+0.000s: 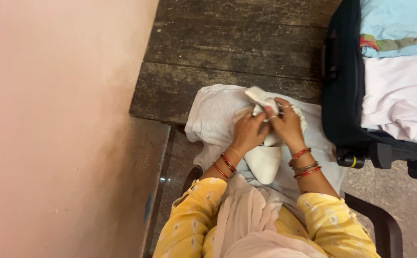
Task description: The person takes a pair of white trousers from a suitcase, smooths them out on a wooden surface, and then unfolds a light blue t-shirt with a cartoon face on top of the trousers.
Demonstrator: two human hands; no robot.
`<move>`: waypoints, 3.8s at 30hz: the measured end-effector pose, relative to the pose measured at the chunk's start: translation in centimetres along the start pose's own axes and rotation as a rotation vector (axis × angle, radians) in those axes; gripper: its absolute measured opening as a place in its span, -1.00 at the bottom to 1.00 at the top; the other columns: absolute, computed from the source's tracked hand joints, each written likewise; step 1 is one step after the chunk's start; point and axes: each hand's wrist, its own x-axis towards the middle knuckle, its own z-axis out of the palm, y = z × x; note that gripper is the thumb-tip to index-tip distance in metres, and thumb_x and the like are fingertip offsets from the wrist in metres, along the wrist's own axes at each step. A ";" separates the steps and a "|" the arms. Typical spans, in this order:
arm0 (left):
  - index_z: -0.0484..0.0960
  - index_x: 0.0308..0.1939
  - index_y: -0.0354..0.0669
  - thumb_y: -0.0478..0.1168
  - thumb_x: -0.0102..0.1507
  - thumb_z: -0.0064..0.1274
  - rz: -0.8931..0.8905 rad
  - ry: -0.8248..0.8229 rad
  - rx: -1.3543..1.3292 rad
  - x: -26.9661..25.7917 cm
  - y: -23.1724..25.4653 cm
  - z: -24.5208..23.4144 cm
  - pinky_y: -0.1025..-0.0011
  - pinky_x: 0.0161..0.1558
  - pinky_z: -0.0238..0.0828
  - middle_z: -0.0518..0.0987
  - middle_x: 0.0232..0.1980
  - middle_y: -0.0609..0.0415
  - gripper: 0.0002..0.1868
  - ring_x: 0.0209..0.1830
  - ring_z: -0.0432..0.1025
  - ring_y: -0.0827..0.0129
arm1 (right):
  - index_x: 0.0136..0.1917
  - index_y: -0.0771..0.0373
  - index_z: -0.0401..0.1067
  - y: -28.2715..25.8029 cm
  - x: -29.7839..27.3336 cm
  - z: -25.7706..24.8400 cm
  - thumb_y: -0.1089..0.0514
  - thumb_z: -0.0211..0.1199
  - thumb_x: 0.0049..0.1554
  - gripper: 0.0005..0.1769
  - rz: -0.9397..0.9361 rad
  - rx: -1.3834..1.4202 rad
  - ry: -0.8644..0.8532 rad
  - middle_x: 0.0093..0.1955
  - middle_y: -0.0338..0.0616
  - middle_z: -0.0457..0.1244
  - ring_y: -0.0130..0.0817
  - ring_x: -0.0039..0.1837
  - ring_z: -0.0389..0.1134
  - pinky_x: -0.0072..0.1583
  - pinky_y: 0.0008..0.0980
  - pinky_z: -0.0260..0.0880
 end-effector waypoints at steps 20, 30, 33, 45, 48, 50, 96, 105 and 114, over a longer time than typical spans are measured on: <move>0.42 0.18 -0.14 -0.33 0.22 0.06 -0.410 0.156 -1.034 6.5 -11.8 -4.6 0.48 -0.07 0.54 0.55 0.07 0.04 -0.57 0.00 0.53 0.40 | 0.25 0.30 0.41 2.5 5.6 -3.9 0.13 0.06 0.37 -0.72 0.426 0.727 0.093 0.13 -0.16 0.37 -0.48 0.12 0.36 0.18 -0.48 0.40; 0.52 0.05 -0.31 0.05 0.08 0.22 -0.725 -0.109 -0.157 2.2 -5.1 0.1 0.21 0.05 0.48 0.68 -0.02 -0.20 -0.40 -0.01 0.58 0.01 | 0.37 0.40 0.22 3.4 1.1 -0.4 0.21 0.26 0.24 -0.50 0.423 0.639 0.086 0.30 0.01 0.28 -0.35 0.27 0.33 0.26 -0.45 0.37; 0.54 0.13 -0.27 -0.19 0.12 0.04 -0.591 -0.047 -0.261 2.3 -7.2 0.5 0.19 0.08 0.44 0.66 0.03 -0.26 -0.51 0.06 0.53 -0.09 | 0.49 0.32 0.11 3.6 0.8 -0.8 0.37 0.20 0.15 -0.34 0.370 0.588 0.003 0.41 0.00 0.21 -0.34 0.33 0.28 0.30 -0.43 0.34; 0.41 0.29 -0.33 0.03 0.29 0.14 -0.856 0.254 -0.351 4.7 -11.5 1.2 0.18 0.22 0.35 0.59 0.19 -0.29 -0.36 0.20 0.49 -0.08 | 0.65 0.21 0.14 4.5 3.1 -1.9 0.10 0.22 0.29 -0.29 -0.033 -0.344 0.124 0.64 0.29 -0.08 0.19 0.62 -0.04 0.57 0.02 0.00; 0.00 0.53 -0.39 0.04 0.18 0.26 -0.491 0.261 -0.139 5.3 -8.5 1.2 0.14 0.22 0.34 0.43 0.29 -0.38 0.05 0.25 0.39 -0.19 | 0.67 0.09 0.05 3.9 4.1 -0.2 -0.16 0.05 0.32 -0.26 -0.030 -0.588 -0.133 0.69 0.29 -0.23 0.25 0.67 -0.28 0.56 0.19 -0.27; -0.14 0.60 -0.36 -0.02 0.08 0.28 -0.377 0.078 0.004 5.4 -6.6 0.7 0.08 0.21 0.30 0.38 0.33 -0.37 0.20 0.28 0.31 -0.20 | 0.67 0.06 -0.02 4.3 4.4 0.6 -0.30 -0.08 0.30 -0.20 -0.007 -0.682 -0.236 0.69 0.28 -0.27 0.25 0.68 -0.35 0.55 0.23 -0.39; -0.01 0.62 0.14 0.40 0.33 -0.31 -0.317 -0.417 0.572 14.1 -10.0 3.9 -0.10 0.56 -0.50 -0.08 0.69 0.07 -0.12 0.70 -0.30 0.13 | 0.68 0.12 -0.05 4.9 13.8 3.2 -0.34 -0.19 0.32 -0.17 -0.030 -0.660 -0.134 0.71 0.24 -0.25 0.15 0.71 -0.34 0.59 0.14 -0.44; 0.62 0.10 -0.22 0.27 0.30 -0.01 -0.111 -0.277 0.414 12.9 -6.7 -0.6 0.08 0.39 0.16 0.50 0.29 -0.12 -0.37 0.37 0.31 0.05 | 0.51 0.32 0.27 5.1 11.7 -0.5 -0.11 0.21 0.26 -0.31 -0.153 -0.299 -0.066 0.59 0.35 0.01 0.20 0.61 -0.03 0.53 -0.02 -0.03; 0.66 -0.49 -0.24 0.25 0.15 0.18 -0.386 -0.494 0.293 2.8 -0.8 -3.1 0.07 -0.29 0.48 0.61 -0.38 -0.18 -0.44 -0.34 0.56 -0.04 | -0.25 0.26 0.53 -2.2 -1.9 -1.8 -0.22 0.48 0.06 -0.52 0.304 -0.306 -0.054 -0.32 -0.09 0.39 -0.18 -0.29 0.43 -0.17 -0.24 0.41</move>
